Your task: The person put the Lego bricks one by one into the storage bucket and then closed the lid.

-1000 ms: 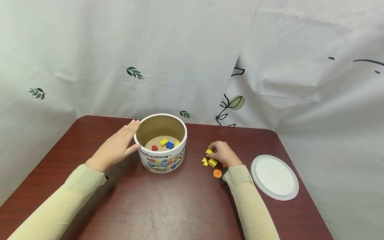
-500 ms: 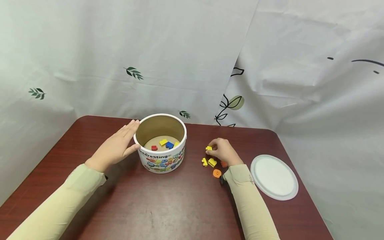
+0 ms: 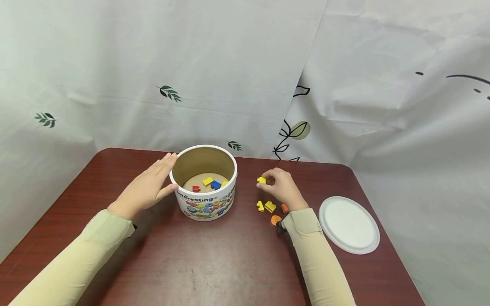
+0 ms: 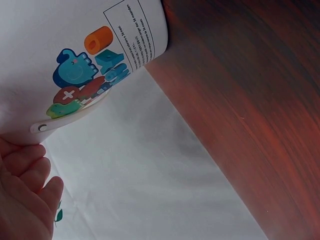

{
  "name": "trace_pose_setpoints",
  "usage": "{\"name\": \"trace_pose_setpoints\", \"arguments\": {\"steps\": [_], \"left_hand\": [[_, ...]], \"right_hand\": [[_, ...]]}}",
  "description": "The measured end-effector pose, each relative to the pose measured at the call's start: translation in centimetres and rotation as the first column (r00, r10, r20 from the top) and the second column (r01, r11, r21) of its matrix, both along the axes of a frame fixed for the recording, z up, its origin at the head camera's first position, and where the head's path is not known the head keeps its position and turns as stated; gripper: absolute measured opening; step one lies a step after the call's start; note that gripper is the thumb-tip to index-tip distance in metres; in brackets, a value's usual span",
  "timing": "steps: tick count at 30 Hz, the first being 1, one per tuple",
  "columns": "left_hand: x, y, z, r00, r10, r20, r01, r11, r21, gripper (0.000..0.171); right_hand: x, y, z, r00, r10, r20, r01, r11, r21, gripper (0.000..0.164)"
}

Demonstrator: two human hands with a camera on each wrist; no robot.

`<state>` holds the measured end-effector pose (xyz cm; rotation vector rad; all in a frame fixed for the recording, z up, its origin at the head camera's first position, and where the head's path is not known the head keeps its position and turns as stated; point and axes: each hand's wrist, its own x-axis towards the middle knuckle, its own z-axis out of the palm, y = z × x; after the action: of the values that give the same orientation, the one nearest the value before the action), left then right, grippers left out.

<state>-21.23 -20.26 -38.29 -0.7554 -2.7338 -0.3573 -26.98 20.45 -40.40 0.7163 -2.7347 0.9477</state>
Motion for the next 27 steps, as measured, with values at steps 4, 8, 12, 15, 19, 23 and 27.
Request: {"name": "trace_pose_setpoints", "arguments": {"steps": [4, 8, 12, 15, 19, 23, 27], "left_hand": [[0.0, -0.1, 0.0, 1.0, 0.003, 0.004, -0.003, 1.0, 0.0, 0.084], [0.0, -0.1, -0.1, 1.0, 0.0, 0.001, 0.0, 1.0, -0.001, 0.084], [0.0, -0.1, 0.0, 1.0, -0.003, -0.003, 0.003, 1.0, -0.003, 0.084], [-0.1, -0.1, -0.1, 1.0, -0.004, -0.006, 0.004, 1.0, -0.002, 0.083], [0.0, 0.0, -0.1, 1.0, -0.006, -0.006, 0.006, 1.0, -0.003, 0.083], [0.0, 0.0, 0.1, 1.0, -0.007, -0.002, 0.007, 1.0, 0.003, 0.082], [0.1, 0.0, 0.2, 1.0, -0.005, 0.006, 0.005, 1.0, 0.003, 0.082]], "right_hand": [[0.2, -0.5, 0.6, 0.998, -0.023, -0.052, 0.02, 0.999, -0.047, 0.025], [0.5, -0.9, 1.2, 0.995, -0.061, -0.077, 0.054, 0.994, -0.098, 0.028], [0.7, -1.3, 1.8, 0.992, -0.085, -0.096, 0.071, 0.988, -0.14, 0.031], [0.7, -1.7, 2.2, 0.989, -0.085, -0.117, 0.067, 0.986, -0.152, 0.031], [0.8, -2.1, 2.6, 0.983, -0.079, -0.167, 0.052, 0.986, -0.159, 0.031], [0.7, -2.5, 3.0, 0.97, -0.081, -0.227, 0.037, 0.98, -0.193, 0.031], [0.6, -2.9, 3.4, 0.96, -0.085, -0.267, 0.018, 0.969, -0.245, 0.029]]}}
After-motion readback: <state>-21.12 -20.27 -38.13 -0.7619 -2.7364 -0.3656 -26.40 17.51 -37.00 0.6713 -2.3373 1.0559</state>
